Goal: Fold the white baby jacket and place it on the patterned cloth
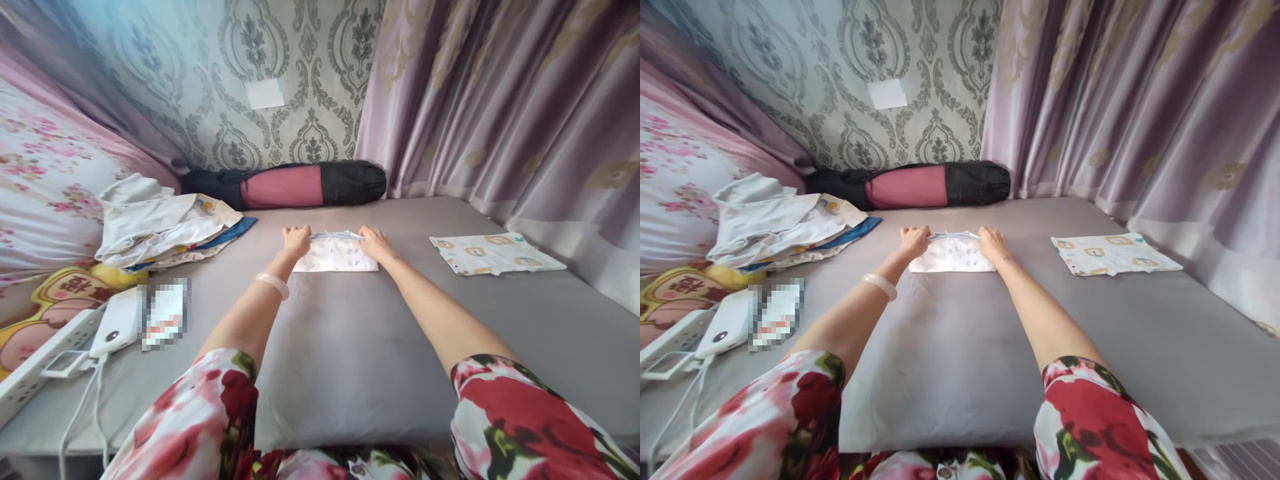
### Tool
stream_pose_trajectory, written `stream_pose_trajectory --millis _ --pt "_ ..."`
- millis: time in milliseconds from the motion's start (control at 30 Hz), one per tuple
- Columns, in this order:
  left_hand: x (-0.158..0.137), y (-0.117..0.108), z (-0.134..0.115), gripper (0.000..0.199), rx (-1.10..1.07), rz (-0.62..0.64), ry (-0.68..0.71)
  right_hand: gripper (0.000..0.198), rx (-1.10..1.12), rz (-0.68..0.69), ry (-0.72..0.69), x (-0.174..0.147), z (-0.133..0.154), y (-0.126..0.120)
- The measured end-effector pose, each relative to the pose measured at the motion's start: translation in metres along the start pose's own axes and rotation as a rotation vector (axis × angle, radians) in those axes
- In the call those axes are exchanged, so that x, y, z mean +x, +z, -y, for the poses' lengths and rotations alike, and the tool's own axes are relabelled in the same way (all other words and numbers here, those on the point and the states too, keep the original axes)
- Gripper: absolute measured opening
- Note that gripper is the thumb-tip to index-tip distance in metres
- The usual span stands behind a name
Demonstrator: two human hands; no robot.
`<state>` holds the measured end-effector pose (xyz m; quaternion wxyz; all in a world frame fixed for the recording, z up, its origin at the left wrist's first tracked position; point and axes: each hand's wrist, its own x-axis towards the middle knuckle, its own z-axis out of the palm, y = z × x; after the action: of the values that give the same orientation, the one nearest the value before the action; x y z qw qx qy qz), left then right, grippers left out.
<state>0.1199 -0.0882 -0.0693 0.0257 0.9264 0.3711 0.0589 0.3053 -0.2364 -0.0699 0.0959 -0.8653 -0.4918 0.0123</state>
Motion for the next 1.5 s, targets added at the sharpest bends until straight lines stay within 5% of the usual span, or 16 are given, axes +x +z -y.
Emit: stream_pose_trajectory --millis 433,600,733,933,1167,1500 --pt "0.007 -0.06 0.023 0.019 -0.229 0.136 0.077 0.023 0.148 0.035 -0.143 0.009 -0.022 -0.042" --pt "0.009 -0.069 0.019 0.018 -0.249 -0.022 0.056 0.024 0.156 -0.114 -0.161 0.01 -0.025 -0.054" --pt "0.005 -0.06 0.009 0.024 -0.191 -0.238 0.055 0.023 0.086 -0.335 -0.196 0.002 -0.023 -0.048" --pt "-0.02 -0.034 0.002 0.029 -0.14 -0.296 0.108 0.022 0.025 -0.46 -0.281 -0.021 -0.026 -0.019" --pt "-0.05 -0.008 0.016 0.025 -0.182 -0.376 0.257 0.018 -0.003 -0.459 -0.407 -0.054 -0.034 -0.005" --pt "-0.087 0.019 0.026 0.032 -0.193 -0.282 0.381 0.025 -0.057 -0.345 -0.507 -0.087 -0.039 0.014"
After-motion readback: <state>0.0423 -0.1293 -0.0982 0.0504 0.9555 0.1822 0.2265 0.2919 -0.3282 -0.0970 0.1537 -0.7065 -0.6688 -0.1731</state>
